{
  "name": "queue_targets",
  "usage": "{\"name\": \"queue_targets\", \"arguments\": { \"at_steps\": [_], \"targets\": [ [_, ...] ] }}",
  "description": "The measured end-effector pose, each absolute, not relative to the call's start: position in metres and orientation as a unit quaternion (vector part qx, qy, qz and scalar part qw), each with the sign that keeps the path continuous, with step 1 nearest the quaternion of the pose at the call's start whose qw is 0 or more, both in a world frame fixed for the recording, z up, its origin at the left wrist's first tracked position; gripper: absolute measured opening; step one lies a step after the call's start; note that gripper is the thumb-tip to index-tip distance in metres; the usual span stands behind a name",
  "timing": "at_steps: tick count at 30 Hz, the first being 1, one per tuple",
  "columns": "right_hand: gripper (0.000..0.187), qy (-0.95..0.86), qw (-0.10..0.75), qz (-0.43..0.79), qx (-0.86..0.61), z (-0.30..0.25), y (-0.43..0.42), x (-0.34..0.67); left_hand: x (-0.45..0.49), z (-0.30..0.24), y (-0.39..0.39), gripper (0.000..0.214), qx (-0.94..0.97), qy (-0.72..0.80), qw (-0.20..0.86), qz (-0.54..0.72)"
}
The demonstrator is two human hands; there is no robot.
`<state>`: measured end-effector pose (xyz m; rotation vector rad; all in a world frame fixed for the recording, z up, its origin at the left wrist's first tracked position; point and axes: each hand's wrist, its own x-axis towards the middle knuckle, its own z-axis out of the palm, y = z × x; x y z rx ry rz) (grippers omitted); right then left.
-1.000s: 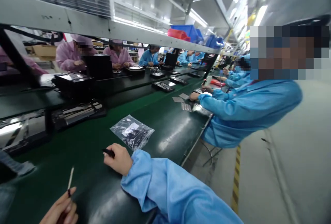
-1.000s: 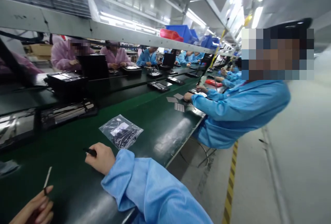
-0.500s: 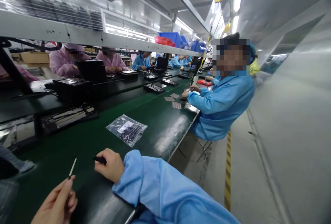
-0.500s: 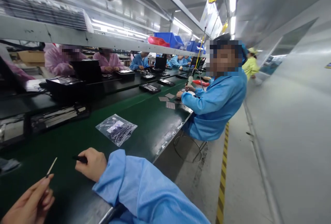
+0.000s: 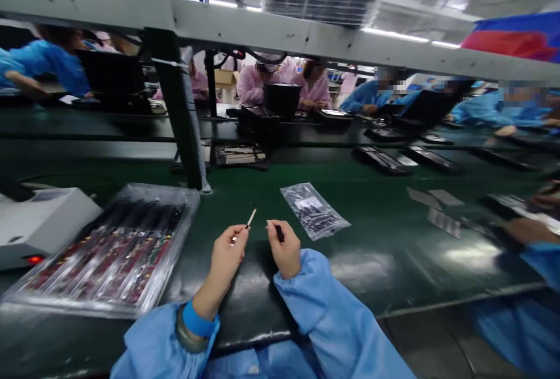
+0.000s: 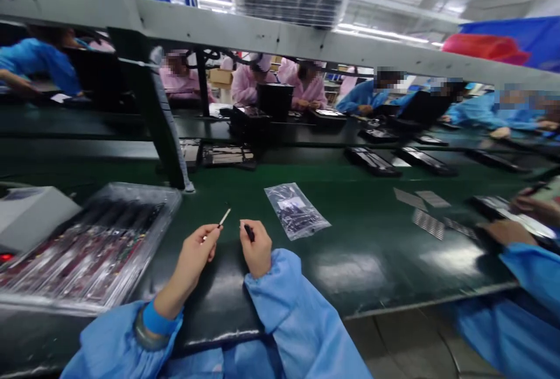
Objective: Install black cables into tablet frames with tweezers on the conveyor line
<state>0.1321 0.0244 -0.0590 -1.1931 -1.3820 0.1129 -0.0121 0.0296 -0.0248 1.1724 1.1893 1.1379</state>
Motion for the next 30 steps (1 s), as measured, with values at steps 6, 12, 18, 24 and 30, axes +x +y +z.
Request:
{"name": "queue_targets", "arguments": {
  "at_steps": [6,12,18,24,30],
  "targets": [
    [0.016,-0.674,0.572,0.024,-0.467,-0.057,0.022,0.121,-0.011,-0.029,0.032,0.045,0.532,0.511,0.495,0.459],
    [0.017,-0.716,0.521,0.017,-0.464,-0.052,0.018,0.116,-0.01,-0.035,0.031,0.032,0.601,0.498,0.439,0.445],
    [0.018,-0.72,0.486,0.017,-0.494,-0.055,0.015,0.117,-0.013,-0.033,0.023,0.021,0.652,0.506,0.379,0.418],
    [0.017,-0.675,0.49,0.04,-0.551,-0.066,0.018,0.121,-0.013,-0.031,0.024,0.018,0.624,0.527,0.419,0.397],
    [0.027,-0.525,0.571,0.064,-0.628,-0.057,0.024,0.145,-0.015,-0.032,0.035,0.026,0.472,0.505,0.58,0.432]
  ]
}}
